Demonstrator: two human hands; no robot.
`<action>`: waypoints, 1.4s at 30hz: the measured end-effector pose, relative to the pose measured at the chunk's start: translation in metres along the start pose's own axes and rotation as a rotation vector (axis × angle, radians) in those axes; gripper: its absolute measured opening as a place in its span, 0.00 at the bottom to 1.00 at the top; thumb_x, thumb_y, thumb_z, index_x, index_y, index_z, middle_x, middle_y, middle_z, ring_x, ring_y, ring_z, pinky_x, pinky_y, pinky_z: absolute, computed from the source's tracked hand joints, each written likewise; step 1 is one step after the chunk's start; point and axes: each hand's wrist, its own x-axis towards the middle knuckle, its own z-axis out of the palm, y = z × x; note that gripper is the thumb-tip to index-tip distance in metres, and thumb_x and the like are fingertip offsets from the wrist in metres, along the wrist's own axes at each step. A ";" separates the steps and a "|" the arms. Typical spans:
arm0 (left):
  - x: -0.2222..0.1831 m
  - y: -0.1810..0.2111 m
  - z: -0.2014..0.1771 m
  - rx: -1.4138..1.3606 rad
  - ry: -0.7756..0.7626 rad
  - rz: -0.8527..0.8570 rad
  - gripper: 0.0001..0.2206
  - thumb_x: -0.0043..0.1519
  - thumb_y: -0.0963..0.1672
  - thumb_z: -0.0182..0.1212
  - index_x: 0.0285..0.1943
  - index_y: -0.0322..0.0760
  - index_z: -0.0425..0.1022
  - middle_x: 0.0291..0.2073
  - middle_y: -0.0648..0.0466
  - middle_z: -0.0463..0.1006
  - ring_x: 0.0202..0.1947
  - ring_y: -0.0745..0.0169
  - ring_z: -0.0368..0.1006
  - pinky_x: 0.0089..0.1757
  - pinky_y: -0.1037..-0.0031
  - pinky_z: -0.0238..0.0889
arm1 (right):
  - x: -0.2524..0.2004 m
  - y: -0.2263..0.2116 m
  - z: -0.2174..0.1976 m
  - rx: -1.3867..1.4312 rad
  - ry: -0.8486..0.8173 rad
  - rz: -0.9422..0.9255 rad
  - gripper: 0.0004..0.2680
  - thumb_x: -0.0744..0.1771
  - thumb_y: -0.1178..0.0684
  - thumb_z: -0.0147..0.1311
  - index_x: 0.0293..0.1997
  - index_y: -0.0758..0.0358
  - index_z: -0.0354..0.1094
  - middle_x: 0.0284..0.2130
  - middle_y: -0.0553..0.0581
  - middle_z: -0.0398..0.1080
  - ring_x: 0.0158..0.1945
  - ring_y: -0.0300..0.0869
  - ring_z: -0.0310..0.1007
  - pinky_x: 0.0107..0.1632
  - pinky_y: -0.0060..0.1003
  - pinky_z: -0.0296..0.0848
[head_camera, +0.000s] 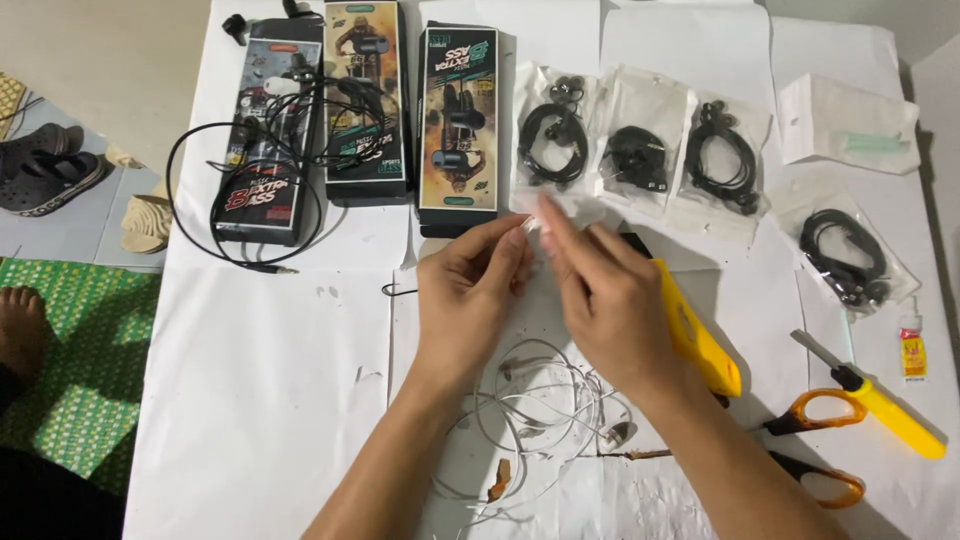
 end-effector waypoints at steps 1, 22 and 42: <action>0.000 0.000 -0.001 0.000 -0.004 -0.003 0.09 0.66 0.37 0.58 0.49 0.21 0.81 0.20 0.47 0.77 0.22 0.65 0.70 0.28 0.74 0.69 | -0.001 -0.005 -0.001 -0.002 0.001 0.005 0.13 0.70 0.64 0.52 0.63 0.66 0.70 0.24 0.60 0.64 0.26 0.53 0.70 0.31 0.40 0.68; 0.008 0.003 -0.005 -0.085 -0.053 -0.117 0.10 0.64 0.38 0.59 0.50 0.21 0.79 0.25 0.47 0.76 0.28 0.63 0.72 0.30 0.73 0.71 | 0.000 -0.017 -0.004 0.175 -0.015 0.146 0.11 0.71 0.62 0.48 0.60 0.75 0.69 0.38 0.70 0.75 0.42 0.62 0.78 0.43 0.47 0.75; 0.006 0.013 -0.006 -0.028 -0.104 -0.172 0.07 0.64 0.39 0.60 0.45 0.25 0.79 0.26 0.54 0.76 0.26 0.72 0.67 0.30 0.83 0.64 | 0.002 -0.024 -0.014 0.216 -0.128 0.383 0.13 0.70 0.60 0.48 0.63 0.70 0.63 0.33 0.54 0.74 0.25 0.35 0.63 0.27 0.30 0.64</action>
